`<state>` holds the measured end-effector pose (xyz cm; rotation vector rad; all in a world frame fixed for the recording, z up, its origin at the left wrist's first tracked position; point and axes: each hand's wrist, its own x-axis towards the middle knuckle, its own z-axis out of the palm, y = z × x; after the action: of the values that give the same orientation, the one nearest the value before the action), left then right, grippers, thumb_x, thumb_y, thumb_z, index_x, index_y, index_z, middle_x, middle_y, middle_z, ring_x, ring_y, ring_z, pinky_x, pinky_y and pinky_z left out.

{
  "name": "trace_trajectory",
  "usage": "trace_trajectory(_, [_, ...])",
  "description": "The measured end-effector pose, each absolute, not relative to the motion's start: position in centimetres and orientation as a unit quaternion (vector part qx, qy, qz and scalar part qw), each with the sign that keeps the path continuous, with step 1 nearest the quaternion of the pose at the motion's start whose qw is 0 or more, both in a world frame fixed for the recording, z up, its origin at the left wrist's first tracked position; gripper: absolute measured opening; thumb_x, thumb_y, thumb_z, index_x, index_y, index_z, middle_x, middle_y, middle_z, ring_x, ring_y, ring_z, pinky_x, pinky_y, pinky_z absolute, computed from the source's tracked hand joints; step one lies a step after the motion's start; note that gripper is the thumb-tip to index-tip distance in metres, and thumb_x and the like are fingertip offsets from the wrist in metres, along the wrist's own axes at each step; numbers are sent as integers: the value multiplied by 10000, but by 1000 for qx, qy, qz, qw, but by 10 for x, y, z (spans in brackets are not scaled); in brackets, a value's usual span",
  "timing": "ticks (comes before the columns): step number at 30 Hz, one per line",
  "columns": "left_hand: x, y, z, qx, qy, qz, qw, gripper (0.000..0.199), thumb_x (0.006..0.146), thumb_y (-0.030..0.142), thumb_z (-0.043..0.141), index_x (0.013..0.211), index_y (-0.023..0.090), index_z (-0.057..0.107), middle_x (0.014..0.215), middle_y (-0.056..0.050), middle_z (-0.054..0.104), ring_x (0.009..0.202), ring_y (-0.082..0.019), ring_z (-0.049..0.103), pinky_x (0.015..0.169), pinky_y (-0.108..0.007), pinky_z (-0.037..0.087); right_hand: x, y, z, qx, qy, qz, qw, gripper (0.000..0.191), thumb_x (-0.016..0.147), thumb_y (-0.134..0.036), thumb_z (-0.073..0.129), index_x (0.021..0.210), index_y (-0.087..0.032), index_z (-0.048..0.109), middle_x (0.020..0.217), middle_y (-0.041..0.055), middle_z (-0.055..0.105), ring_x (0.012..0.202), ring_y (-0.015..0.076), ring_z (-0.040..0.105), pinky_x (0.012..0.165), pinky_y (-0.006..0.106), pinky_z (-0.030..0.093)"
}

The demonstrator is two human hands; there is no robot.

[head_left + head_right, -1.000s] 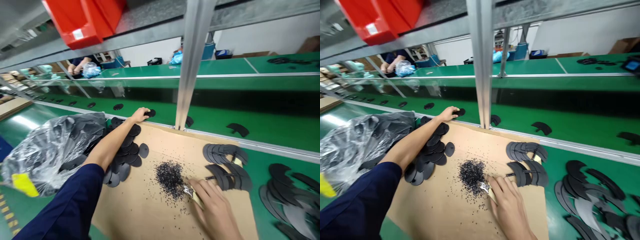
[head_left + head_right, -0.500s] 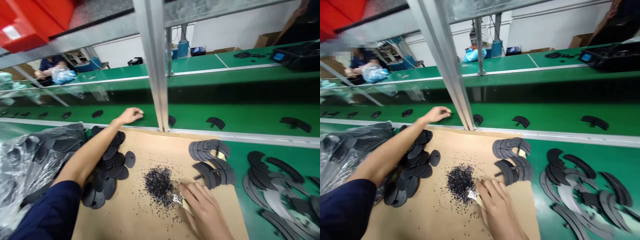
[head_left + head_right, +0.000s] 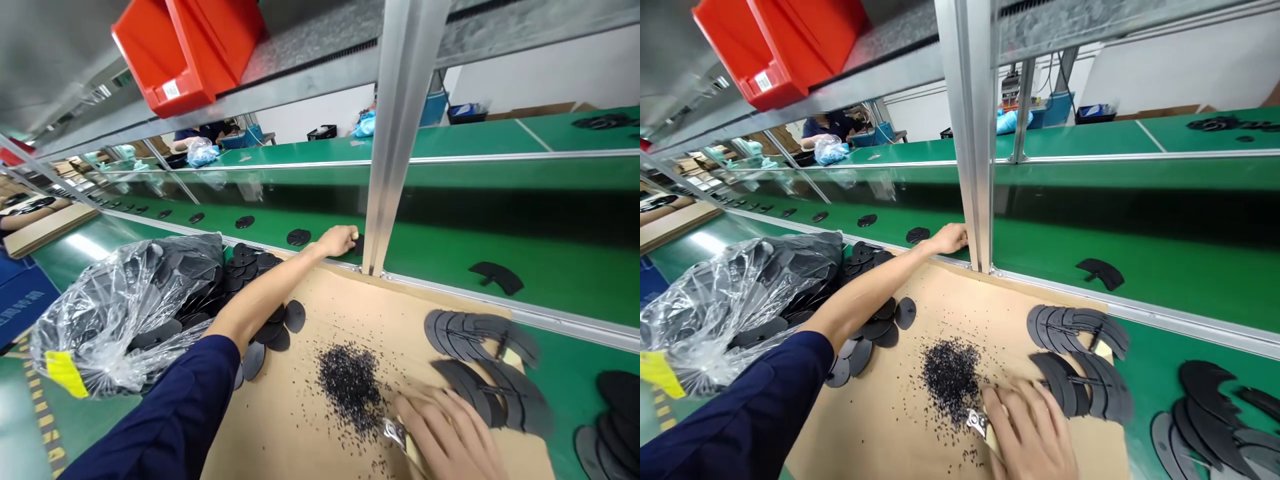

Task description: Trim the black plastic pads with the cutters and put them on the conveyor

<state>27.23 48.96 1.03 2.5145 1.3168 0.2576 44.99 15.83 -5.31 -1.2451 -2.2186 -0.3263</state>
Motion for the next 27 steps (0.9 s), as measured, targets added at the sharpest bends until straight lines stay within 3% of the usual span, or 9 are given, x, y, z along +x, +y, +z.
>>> trace_trajectory(2, [248, 487, 26, 873, 470, 66, 114, 203, 956, 92, 495, 1060, 51, 665, 979, -67, 714, 989, -184, 678, 896, -267, 497, 446, 156, -52, -458, -827, -125, 300, 352, 907, -150, 507, 1222, -194, 657, 1056, 106, 742, 1070, 292, 668, 992, 471, 494])
trace_trajectory(4, [223, 481, 46, 872, 480, 48, 88, 173, 866, 45, 569, 989, 96, 680, 984, -90, 731, 966, -204, 685, 871, -274, 505, 440, 155, -52, -454, -824, -124, 317, 373, 906, -107, 473, 1231, -165, 646, 1092, 119, 736, 1057, 261, 679, 961, 419, 533])
trace_trajectory(9, [168, 429, 98, 879, 469, 13, 87, 142, 813, 62, 595, 904, 124, 685, 872, -64, 728, 843, -184, 692, 797, -258, 506, 426, 150, -45, -456, -812, -108, 349, 419, 896, -56, 452, 1267, -169, 609, 1102, 119, 726, 1051, 263, 672, 893, 416, 564])
trace_trajectory(14, [164, 310, 86, 884, 279, 47, 372, 172, 946, 239, 592, 1048, 125, 671, 910, -64, 721, 767, -124, 670, 700, -209, 508, 409, 142, -31, -433, -803, -14, 409, 445, 920, -74, 515, 1351, -177, 564, 1000, 116, 689, 901, 237, 651, 767, 377, 557])
trace_trajectory(17, [179, 247, 52, 802, 248, 5, 544, 159, 944, 203, 625, 1063, 106, 664, 800, -48, 697, 687, -109, 660, 637, -187, 505, 401, 138, -27, -398, -804, 37, 440, 332, 920, -80, 523, 1215, -193, 624, 951, 98, 669, 841, 213, 640, 716, 344, 535])
trace_trajectory(19, [183, 230, 32, 772, 266, 0, 577, 193, 968, 210, 601, 1114, 94, 649, 769, -41, 688, 645, -105, 650, 626, -193, 514, 398, 136, -26, -372, -812, 76, 444, 290, 916, -55, 481, 1110, -204, 636, 932, 86, 677, 824, 201, 643, 706, 332, 526])
trace_trajectory(22, [171, 243, 19, 804, 313, 37, 504, 201, 993, 258, 560, 1090, 110, 655, 963, -101, 705, 837, -156, 681, 778, -262, 550, 398, 136, -27, -383, -802, 111, 445, 228, 922, -61, 490, 1043, -204, 619, 914, 81, 686, 829, 198, 646, 714, 323, 524])
trace_trajectory(25, [153, 276, 15, 868, 422, 23, 261, 181, 986, 263, 527, 949, 142, 656, 1062, -133, 669, 1057, -241, 638, 906, -331, 519, 398, 134, -25, -434, -764, 135, 458, 93, 951, -144, 555, 996, -203, 610, 861, 63, 665, 782, 188, 627, 697, 305, 512])
trace_trajectory(27, [147, 295, 11, 875, 470, -12, 119, 141, 962, 216, 520, 917, 161, 643, 1037, -123, 661, 1060, -259, 631, 893, -336, 511, 399, 132, -21, -470, -733, 161, 464, 56, 975, -212, 559, 959, -202, 611, 818, 48, 649, 745, 178, 611, 687, 292, 505])
